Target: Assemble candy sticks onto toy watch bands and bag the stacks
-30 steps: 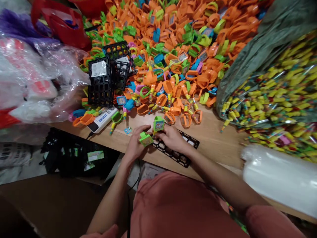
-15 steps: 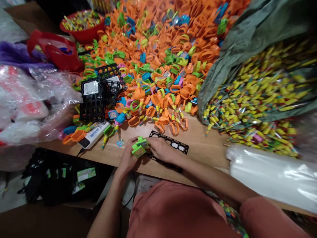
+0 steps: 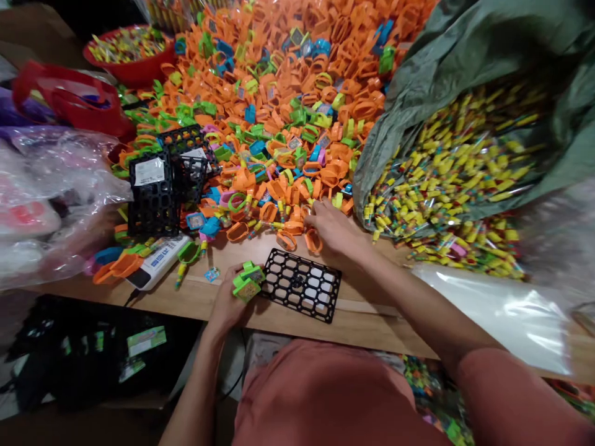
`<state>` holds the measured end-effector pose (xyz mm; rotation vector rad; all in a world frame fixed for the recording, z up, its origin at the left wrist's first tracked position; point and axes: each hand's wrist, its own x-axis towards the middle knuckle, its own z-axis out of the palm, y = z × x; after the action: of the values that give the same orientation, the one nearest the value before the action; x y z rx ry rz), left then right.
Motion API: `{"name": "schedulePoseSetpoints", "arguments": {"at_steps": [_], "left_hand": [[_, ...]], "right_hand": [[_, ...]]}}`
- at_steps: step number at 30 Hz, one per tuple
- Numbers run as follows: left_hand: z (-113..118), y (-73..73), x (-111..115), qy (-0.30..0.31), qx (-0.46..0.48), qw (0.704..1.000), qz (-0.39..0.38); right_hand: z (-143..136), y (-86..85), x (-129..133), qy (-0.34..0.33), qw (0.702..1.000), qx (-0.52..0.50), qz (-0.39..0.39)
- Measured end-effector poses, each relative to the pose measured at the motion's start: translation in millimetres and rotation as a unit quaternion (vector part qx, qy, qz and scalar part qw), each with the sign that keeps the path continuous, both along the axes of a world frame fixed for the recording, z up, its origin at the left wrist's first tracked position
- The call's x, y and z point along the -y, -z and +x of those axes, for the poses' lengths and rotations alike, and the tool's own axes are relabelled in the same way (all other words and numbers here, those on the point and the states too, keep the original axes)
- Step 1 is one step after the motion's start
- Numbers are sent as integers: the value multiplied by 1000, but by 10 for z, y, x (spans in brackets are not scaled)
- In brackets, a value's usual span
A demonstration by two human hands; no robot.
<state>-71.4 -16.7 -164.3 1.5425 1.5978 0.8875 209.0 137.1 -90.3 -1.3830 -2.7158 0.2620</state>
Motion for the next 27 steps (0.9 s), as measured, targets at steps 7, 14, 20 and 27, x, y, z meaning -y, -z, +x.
{"name": "schedulePoseSetpoints", "arguments": {"at_steps": [7,14,20,27], "left_hand": [[29,-26,31,7,18,1000,14],[52,-83,25,7,4,1000,19],[55,-51,32,5,8,1000,20],[45,-35,36,-10,20,1000,7]], "right_hand": [[42,19,133,-88,984,-155,-28],[-465,230,573,-41,895,-370,-247],[-754,492,650,40,775,-427,-464],[-829,714,793,-87,918,-366,-125]]}}
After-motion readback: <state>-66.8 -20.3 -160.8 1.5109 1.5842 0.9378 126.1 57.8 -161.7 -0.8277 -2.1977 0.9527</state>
